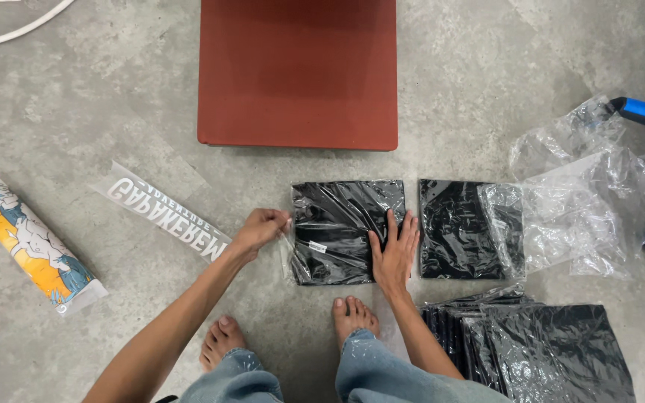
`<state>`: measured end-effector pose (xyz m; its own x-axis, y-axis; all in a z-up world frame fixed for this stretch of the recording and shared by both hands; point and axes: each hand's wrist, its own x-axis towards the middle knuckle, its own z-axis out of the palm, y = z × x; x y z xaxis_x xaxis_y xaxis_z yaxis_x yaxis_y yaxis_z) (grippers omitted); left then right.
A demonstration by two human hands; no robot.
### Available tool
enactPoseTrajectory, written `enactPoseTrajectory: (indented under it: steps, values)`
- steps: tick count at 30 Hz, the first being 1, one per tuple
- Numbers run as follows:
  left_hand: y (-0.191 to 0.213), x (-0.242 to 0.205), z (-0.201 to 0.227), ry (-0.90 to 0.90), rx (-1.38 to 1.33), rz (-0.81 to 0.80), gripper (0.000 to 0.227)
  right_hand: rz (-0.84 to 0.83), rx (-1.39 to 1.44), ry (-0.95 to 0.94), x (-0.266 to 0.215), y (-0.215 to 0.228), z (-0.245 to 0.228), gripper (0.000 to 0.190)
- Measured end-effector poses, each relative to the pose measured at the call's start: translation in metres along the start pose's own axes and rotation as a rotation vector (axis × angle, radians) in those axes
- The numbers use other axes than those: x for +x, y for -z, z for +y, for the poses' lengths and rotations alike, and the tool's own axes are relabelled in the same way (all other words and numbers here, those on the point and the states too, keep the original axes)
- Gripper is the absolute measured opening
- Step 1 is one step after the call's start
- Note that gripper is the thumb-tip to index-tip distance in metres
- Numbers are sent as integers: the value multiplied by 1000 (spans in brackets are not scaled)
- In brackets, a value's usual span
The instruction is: The person unpacks a black t-shirt and places it on a heat press machine. They position a transfer sheet with text onto the shirt, close the press, and then open it to reveal the design. The finished shirt is removed and placed on a stack of other shirts.
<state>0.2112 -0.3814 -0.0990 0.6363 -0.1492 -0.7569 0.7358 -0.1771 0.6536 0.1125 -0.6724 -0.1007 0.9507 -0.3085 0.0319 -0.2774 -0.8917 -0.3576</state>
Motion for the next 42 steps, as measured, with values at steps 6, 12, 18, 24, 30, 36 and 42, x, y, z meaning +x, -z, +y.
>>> enactPoseTrajectory:
  steps: [6,12,18,24,30,36,42]
  values:
    - [-31,-55,-5,-565,-230,339,23,-8,21,-47,0,3,-5,66]
    - [-17,-62,20,-221,-642,-38,35,-26,24,-55,-2,7,-6,66]
    - [-2,-17,3,-102,-536,-184,44,-37,5,-56,2,6,-8,69]
    - [-2,-5,-18,-92,-559,41,28,-57,27,-77,0,4,-4,70]
    - [-7,-51,4,-233,-757,42,30,-16,75,-76,0,8,-3,69]
    - [7,-40,-10,-82,-340,-15,48,55,401,-221,10,10,6,56]
    - [-17,-22,-4,-184,79,116,52,232,510,-493,39,-17,48,38]
